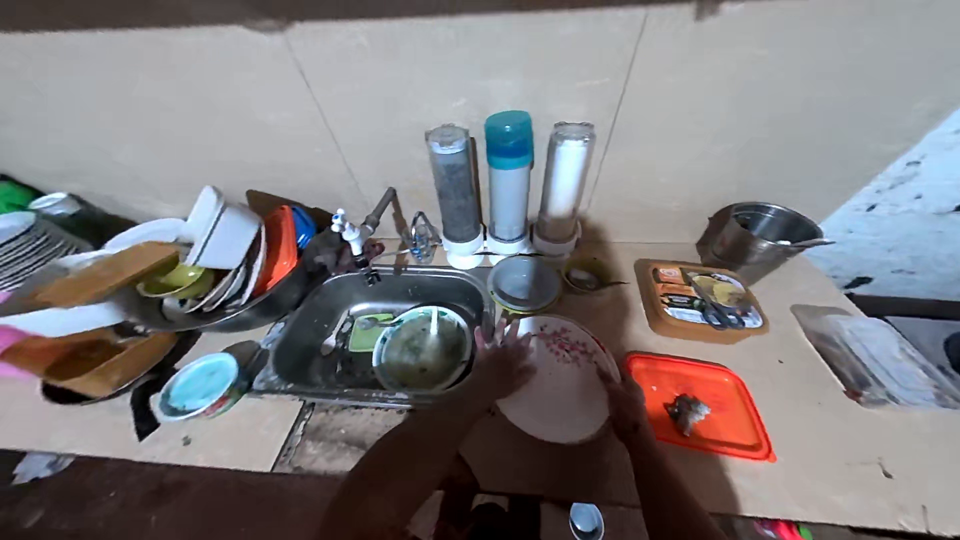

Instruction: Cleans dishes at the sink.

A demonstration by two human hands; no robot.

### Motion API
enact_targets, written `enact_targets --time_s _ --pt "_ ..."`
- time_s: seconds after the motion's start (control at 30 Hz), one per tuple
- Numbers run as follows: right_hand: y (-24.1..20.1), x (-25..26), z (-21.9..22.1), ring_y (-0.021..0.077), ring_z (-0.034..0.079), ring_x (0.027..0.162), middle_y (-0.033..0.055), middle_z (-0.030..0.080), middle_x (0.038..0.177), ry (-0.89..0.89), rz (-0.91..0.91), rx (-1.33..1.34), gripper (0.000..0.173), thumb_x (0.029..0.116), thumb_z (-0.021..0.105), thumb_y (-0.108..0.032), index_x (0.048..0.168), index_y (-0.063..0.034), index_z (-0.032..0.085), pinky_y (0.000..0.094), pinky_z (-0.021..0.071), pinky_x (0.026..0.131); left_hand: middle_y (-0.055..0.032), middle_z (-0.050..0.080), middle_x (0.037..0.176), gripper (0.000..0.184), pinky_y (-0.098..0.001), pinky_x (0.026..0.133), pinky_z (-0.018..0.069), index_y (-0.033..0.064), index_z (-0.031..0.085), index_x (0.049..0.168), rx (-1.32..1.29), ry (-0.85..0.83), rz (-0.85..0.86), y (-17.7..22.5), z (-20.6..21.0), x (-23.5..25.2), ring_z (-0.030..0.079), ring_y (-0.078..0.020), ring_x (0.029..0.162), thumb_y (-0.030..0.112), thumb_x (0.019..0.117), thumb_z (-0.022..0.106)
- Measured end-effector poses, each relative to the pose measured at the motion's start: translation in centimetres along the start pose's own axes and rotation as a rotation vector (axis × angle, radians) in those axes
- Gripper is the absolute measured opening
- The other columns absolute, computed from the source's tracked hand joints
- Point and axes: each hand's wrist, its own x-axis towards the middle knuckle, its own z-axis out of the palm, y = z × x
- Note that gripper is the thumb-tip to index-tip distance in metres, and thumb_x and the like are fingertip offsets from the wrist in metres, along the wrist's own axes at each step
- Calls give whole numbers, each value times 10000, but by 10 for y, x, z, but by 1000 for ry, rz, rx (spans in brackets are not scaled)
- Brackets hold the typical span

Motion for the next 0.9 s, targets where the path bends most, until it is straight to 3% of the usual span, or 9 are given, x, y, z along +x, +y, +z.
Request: enact_targets --time_s 0.03,0.07,0.13,0.23,0.37,0.53,0.67,0.8,0.9 --pt "-3 -3 0 303 649 1095 238 667 1194 3 18 -3 403 1047 589 -266 1309 38 611 497 500 984 -164 100 1725 694 -712 1178 198 232 254 1646 -31 7 -132 3 -3 7 205 -435 1552 523 1048 453" --pt "-4 -4 0 314 650 1089 244 667 1186 13 24 -7 403 1048 588 -275 1295 42 621 510 497 983 -198 182 1699 710 -633 1081 426 238 209 1655 -37 19 -240 8 -6 13 447 -434 1422 539 1052 434" --pt "0 -6 0 314 657 1087 243 670 1187 16 19 -13 420 1048 586 -292 1299 44 616 508 504 981 -269 408 1563 737 -595 952 536 168 174 1654 -123 0 -415 15 -14 18 627 -453 1207 530 1063 427" --pt "5 -7 3 333 644 1117 255 653 1221 31 -6 -52 437 1048 584 -293 1323 47 596 526 492 996 -277 607 1346 590 -602 958 527 38 364 1544 -155 -58 -481 12 -30 16 635 -446 1201 383 1077 469" --pt "10 -12 7 356 601 1234 275 605 1337 83 -95 -92 446 1049 576 -209 1412 46 532 523 447 1075 -295 592 1340 499 -570 1056 465 -53 495 1423 -397 -43 -335 -20 -44 3 583 -422 1268 196 1004 603" --pt "18 -4 8 332 628 1054 299 638 1176 151 -163 -185 410 1010 638 -182 1304 96 574 507 487 965 -281 582 1383 508 -577 1093 439 -15 528 1429 -526 80 -447 -118 -37 -34 561 -421 1302 213 989 637" --pt "-3 -27 9 478 471 1364 363 461 1461 233 -298 -553 662 979 667 -218 1486 111 396 552 357 1162 -288 522 1464 556 -614 1094 427 26 469 1501 -486 66 -740 -245 -26 -72 523 -454 1347 204 998 627" --pt "-21 -73 61 543 529 1280 392 571 1312 450 -785 -714 439 964 611 -156 1258 170 592 552 391 1136 -324 489 1472 639 -572 1081 458 -35 368 1533 -367 -14 -1001 -333 -36 -95 526 -465 1343 256 1018 610" --pt "-19 -105 120 551 559 1243 363 632 1245 271 -901 -740 378 970 587 -145 1181 164 647 574 418 1109 -315 428 1527 665 -573 1086 461 -31 350 1545 -327 -3 -1071 -377 -33 -93 478 -467 1386 234 1002 627"
